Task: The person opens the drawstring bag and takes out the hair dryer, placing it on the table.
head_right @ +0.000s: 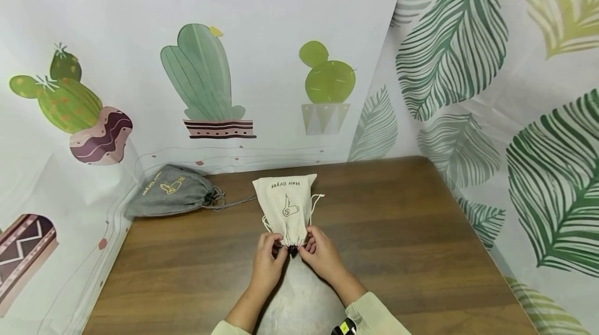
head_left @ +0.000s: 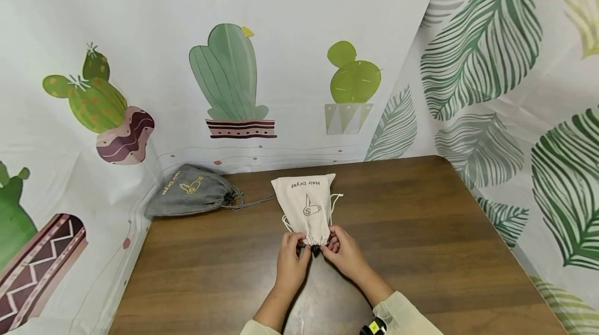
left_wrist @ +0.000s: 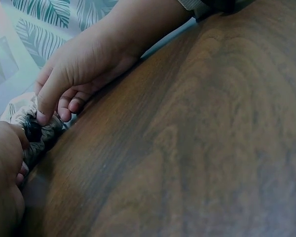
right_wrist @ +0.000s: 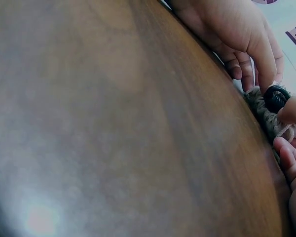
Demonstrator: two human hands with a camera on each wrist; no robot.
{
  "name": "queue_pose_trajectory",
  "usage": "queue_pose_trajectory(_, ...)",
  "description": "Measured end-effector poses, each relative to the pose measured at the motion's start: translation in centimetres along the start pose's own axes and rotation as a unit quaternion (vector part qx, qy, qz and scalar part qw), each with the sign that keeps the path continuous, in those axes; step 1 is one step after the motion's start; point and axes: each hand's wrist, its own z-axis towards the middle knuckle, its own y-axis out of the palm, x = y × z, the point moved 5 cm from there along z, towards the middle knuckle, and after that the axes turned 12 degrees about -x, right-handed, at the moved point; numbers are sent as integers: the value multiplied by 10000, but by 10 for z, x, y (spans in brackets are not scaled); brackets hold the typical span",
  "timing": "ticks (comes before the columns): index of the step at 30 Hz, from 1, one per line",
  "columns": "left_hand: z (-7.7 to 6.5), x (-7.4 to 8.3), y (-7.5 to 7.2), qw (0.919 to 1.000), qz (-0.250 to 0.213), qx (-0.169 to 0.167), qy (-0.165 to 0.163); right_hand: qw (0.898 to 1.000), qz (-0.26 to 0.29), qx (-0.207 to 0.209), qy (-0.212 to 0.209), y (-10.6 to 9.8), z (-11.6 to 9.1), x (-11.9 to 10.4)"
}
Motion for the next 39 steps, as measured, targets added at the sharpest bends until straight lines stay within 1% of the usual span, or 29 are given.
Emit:
queue_pose_trajectory(5,-1,-4,1,9997,-94,-147,-145,9999,-57,-38,88,1,0,1)
queue_pose_trajectory(11,0,-5,1,9994,-207,-179,-218,10000,-39,-12,8,0,1,-1)
queue_pose_trajectory(19,3,-4,-1,9995,-209,-33,-226,9998,-29,57,-177,-1,3,0)
queue_pose_trajectory(22,3,-4,-2,9992,-320,1,-246,9999,52,16,-124,0,3,0)
queue_pose_trajectory(26,0,-5,-2,9973,-649,20,-348,9999,139,-96,29,2,1,0)
queue_pose_trajectory(29,-1,-5,-2,9968,-723,59,-346,9997,175,-112,90,2,0,0)
queue_pose_trajectory(39,-1,-1,-1,9995,-213,252,5,9999,127,-36,-31,0,0,-1)
